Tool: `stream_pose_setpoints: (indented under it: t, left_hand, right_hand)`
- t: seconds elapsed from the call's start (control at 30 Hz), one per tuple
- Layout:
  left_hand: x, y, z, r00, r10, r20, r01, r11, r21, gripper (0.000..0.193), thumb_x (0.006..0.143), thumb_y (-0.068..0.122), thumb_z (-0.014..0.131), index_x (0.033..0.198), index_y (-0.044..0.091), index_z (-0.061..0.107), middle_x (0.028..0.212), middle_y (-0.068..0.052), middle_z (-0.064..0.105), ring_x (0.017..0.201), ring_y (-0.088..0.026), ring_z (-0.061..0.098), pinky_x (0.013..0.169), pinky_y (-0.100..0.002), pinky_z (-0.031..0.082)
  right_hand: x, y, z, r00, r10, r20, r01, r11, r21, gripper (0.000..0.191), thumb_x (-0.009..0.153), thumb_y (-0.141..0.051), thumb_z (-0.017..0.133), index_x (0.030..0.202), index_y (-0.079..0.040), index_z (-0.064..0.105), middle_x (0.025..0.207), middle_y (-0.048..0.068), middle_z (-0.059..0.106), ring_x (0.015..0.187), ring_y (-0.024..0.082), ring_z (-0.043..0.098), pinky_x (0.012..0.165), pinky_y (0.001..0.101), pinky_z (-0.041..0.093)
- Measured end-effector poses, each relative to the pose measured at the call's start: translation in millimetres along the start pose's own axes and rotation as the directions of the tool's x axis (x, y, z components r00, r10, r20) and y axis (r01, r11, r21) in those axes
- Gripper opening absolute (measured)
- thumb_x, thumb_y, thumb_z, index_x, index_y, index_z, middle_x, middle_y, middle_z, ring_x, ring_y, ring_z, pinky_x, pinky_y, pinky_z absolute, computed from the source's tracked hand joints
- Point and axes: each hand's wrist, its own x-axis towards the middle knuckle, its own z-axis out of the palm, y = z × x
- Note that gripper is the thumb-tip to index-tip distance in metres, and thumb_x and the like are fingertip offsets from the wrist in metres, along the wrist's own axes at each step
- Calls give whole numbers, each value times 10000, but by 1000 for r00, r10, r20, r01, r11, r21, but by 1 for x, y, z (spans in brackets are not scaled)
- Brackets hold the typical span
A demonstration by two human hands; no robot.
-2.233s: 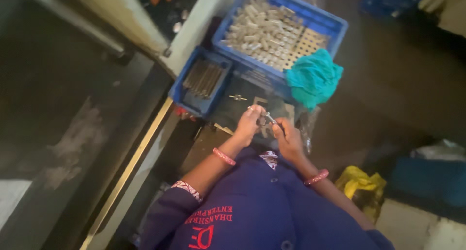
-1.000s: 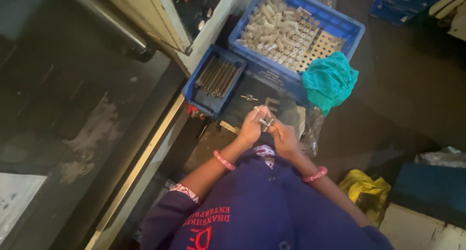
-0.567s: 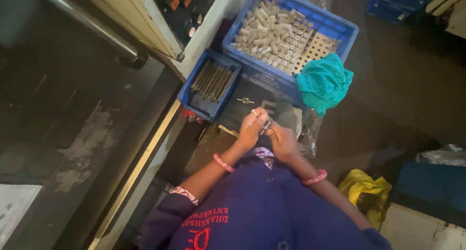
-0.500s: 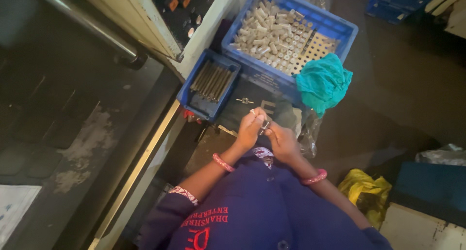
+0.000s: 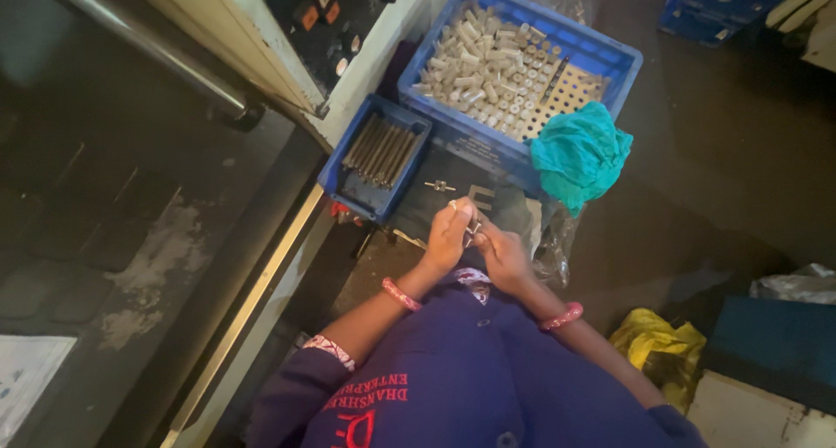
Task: The person opens a CNC machine door, retrieves small cylindrical parts from a blue crate, and places them into the machine's chuck. They close the door, press a button on the control panel, and repeat the loading process for additional parts.
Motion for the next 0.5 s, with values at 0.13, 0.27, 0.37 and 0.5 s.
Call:
stream_pose_setpoints:
  t: [0.13,0.27,0.37,0.5]
  left_hand:
    - [8,3,-5,993,52,-110,-29,978,205,387,1094,313,405,810,105,563,685,54,480,590,-40,433,521,-244,348]
    - [20,2,-22,977,-88,-196,94,995,23,434,1124,343,434,759,117,503,655,66,400,560,-47,367,495,-247,290]
    - [19,-5,-28,980,-136,-145,139,990,10,437,1118,348,437,745,128,495,639,70,390,534,-45,356,473,-242,266]
    - [15,-13,-22,993,-93,-76,96,995,37,409,1099,328,461,763,109,543,654,53,447,563,-52,405,497,-244,319]
  right_hand:
    - [0,5,-3,929,358,90,-357,934,-27,257,1025,-230,532,1197,-73,639,673,164,617,593,269,612,601,376,485]
    - [-2,1,-11,970,245,2,-245,969,6,228,1047,-222,532,1012,-26,642,725,116,659,645,203,655,613,352,502]
    - [-3,-8,-17,986,167,-15,-167,986,-1,219,1043,-214,528,996,-28,635,729,107,652,650,230,671,619,359,505]
    - [3,-22,-18,998,59,-3,-59,996,-69,185,1027,-208,568,978,-41,629,745,143,631,669,323,652,614,393,489]
